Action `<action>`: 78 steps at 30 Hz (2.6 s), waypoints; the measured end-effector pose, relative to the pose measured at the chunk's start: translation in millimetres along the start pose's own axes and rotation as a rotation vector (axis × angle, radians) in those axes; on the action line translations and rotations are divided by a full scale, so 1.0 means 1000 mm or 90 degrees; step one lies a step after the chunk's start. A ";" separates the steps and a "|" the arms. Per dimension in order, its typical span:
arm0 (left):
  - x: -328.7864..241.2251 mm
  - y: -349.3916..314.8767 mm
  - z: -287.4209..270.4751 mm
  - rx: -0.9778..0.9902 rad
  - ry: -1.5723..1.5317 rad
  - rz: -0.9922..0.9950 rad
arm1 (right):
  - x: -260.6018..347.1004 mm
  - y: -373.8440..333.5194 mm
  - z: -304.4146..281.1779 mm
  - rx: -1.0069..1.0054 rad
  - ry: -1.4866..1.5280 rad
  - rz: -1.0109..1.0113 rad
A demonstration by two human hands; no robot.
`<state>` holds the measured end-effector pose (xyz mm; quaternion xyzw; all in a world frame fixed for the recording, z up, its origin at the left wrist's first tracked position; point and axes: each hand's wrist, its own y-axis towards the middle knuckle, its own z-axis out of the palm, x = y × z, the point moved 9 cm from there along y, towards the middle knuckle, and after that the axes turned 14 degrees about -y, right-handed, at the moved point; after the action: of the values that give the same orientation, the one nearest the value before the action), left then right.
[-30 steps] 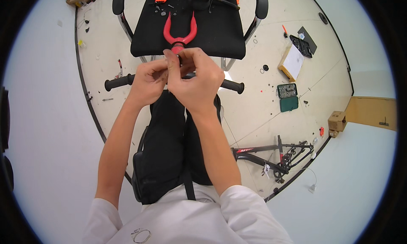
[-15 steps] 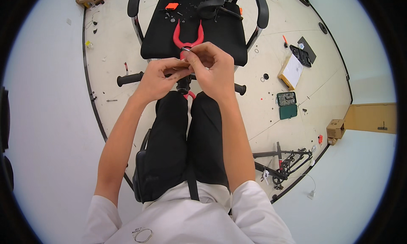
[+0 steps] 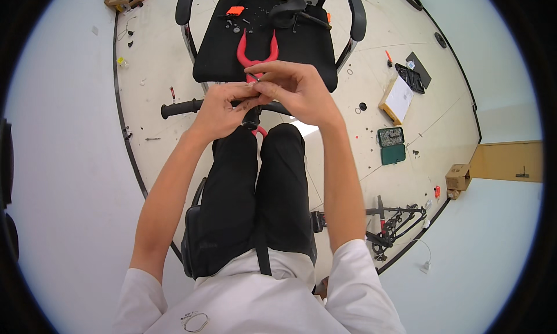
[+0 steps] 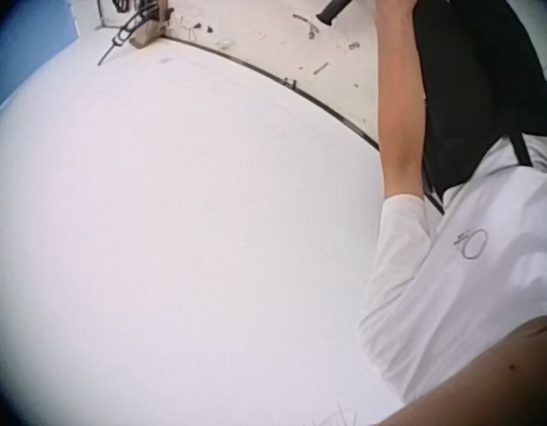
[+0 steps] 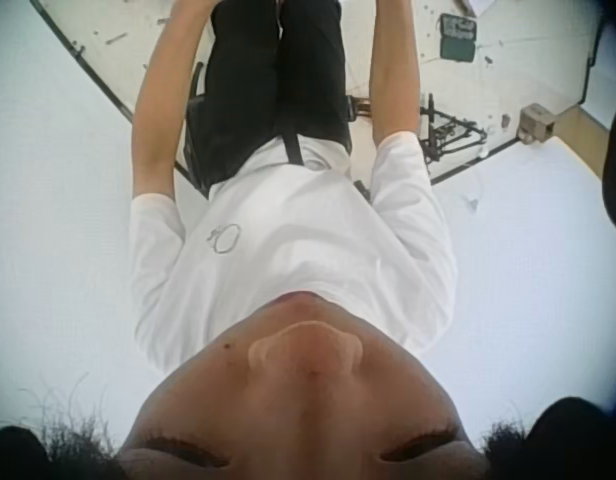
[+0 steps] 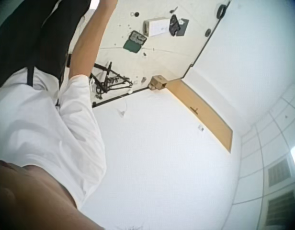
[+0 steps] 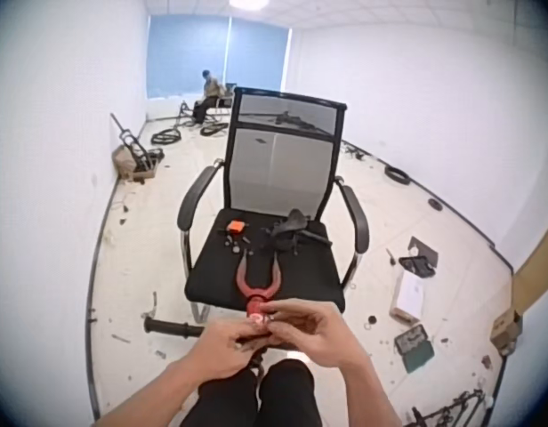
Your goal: The person assembles a bicycle handlebar by attaching a black plastic clamp to the stem, inserting and tightening a bolt with an Allen key, and securing the handlebar in place. The person repeatedly adjusts the clamp and bolt to ensure a firm fit.
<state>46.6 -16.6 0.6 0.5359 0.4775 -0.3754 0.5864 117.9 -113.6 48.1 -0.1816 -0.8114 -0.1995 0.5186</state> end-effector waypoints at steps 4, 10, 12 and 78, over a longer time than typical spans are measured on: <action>0.000 0.000 -0.001 0.027 0.032 0.000 | 0.022 0.020 0.000 0.178 -0.252 -0.047; -0.011 0.002 0.000 0.061 0.021 -0.039 | 0.071 0.019 0.020 0.269 -0.906 -0.495; -0.012 0.003 0.003 0.076 0.029 -0.053 | 0.072 0.015 0.026 0.282 -0.965 -0.604; -0.021 -0.035 -0.038 -0.170 0.218 0.114 | -0.035 -0.007 0.004 0.097 -0.336 -0.017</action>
<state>1.3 14.1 12.4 0.5499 0.5656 -0.1591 0.5936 125.4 -120.7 13.9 -0.1767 -0.9335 -0.0903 0.2986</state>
